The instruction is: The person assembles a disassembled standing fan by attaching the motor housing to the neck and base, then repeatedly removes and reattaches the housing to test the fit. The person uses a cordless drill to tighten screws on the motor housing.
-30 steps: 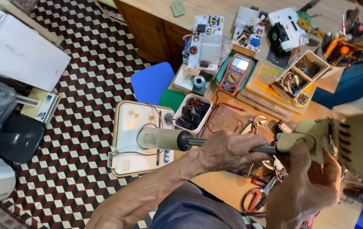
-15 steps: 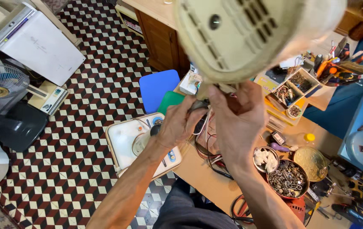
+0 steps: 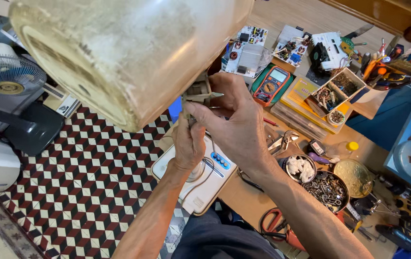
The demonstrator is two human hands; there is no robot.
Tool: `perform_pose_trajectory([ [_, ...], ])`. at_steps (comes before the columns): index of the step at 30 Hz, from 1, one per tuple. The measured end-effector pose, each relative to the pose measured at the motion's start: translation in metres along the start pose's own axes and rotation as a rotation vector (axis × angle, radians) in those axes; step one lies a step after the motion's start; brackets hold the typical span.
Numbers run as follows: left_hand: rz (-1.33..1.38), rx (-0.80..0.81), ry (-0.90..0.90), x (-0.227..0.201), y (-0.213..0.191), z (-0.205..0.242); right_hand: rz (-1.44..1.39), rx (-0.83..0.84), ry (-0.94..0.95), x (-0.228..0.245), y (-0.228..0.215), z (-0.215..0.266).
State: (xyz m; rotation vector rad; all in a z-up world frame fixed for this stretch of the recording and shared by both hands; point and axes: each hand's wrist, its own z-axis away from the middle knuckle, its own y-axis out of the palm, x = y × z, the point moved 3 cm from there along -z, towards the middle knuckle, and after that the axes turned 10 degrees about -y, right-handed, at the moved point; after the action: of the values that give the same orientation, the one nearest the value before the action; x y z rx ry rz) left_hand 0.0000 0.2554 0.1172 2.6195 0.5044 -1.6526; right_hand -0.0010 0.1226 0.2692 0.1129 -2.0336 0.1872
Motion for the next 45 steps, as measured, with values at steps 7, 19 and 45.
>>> perform_pose_trajectory([
  [7,-0.002,-0.059,-0.004,0.007,-0.019,0.023,-0.022,0.044,0.165,-0.071,-0.041,0.042],
  [19,0.108,0.031,-0.136,-0.007,-0.043,0.040,0.032,-0.219,0.828,-0.346,-0.076,0.174],
  [45,-0.058,-0.213,-0.126,-0.020,-0.014,0.019,0.590,-0.220,0.594,-0.420,-0.131,0.198],
])
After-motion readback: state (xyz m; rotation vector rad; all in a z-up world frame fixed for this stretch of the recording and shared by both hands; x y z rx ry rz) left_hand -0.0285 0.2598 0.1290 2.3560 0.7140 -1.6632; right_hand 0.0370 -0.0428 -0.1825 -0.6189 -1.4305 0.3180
